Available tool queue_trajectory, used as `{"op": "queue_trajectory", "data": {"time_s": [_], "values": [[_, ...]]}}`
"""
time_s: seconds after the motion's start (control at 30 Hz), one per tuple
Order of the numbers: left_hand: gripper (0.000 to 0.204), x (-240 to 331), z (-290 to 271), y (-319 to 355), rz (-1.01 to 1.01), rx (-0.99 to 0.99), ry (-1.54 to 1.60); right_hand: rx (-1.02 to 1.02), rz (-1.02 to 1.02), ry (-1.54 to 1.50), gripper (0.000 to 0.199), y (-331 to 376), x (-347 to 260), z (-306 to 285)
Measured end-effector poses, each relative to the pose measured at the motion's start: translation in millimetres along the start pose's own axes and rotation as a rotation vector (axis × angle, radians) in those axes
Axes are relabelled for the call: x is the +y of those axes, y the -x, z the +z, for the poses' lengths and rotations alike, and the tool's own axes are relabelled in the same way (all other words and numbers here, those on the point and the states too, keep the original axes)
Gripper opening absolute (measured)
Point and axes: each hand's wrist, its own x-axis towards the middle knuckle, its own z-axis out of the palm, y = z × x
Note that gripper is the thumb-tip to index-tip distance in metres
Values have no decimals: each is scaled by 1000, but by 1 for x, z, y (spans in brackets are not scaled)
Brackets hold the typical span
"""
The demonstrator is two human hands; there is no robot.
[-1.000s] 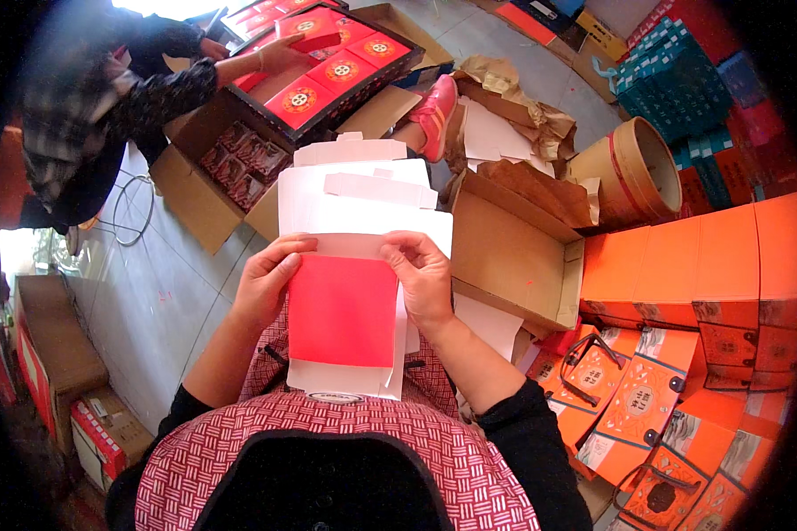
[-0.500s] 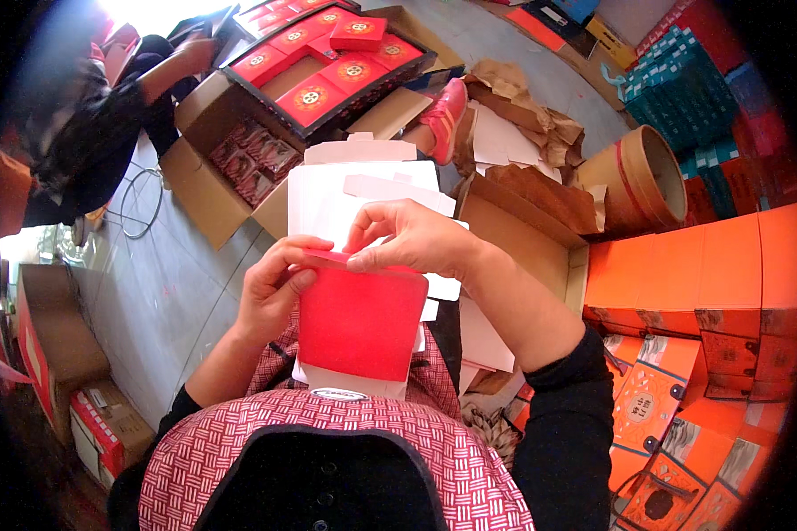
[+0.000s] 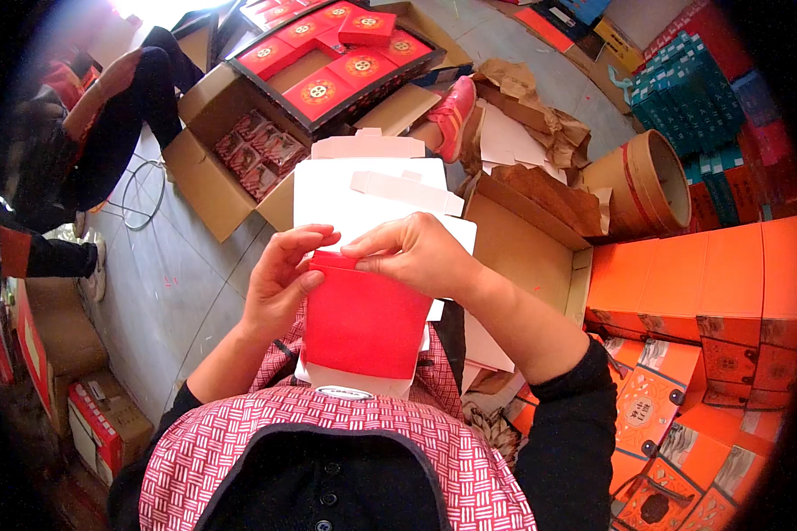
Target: The person folds flat white cardboard pieces into small boxes and inserts red paper packets into them. They place the completed boxes into a larger cardboard container. The person repeats this process multiple times.
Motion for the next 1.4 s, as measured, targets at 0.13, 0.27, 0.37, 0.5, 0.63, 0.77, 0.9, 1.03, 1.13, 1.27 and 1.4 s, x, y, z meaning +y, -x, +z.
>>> {"op": "queue_trajectory", "data": {"time_s": [0.13,0.27,0.37,0.5,0.63,0.77,0.9,1.03,1.13,1.27,1.4], "values": [[18,-1,-1,-2,-10,-69,-247,-5,-59,65,19,1,4,4],[12,-2,-1,2,-4,18,-248,94,90,-39,16,5,-2,-9],[10,-4,-8,2,-4,27,-224,129,179,-240,28,26,16,-36],[9,-9,-6,0,-38,48,-289,82,362,-481,30,45,34,-24],[15,2,7,-10,83,-119,-821,204,370,-510,30,45,43,-10],[24,5,26,-29,121,-225,-1149,250,378,-509,28,40,42,-2],[21,2,40,-41,3,-290,-1124,261,377,-466,26,37,51,0],[14,-5,41,-44,-54,-266,-1087,291,355,-321,23,35,50,5],[11,-4,41,-43,-89,-192,-1038,330,258,-143,22,38,48,13],[17,4,35,-41,-85,-176,-1036,382,84,-204,24,53,42,36],[37,16,12,-35,157,12,-1010,535,-2,-192,33,62,41,49]]}}
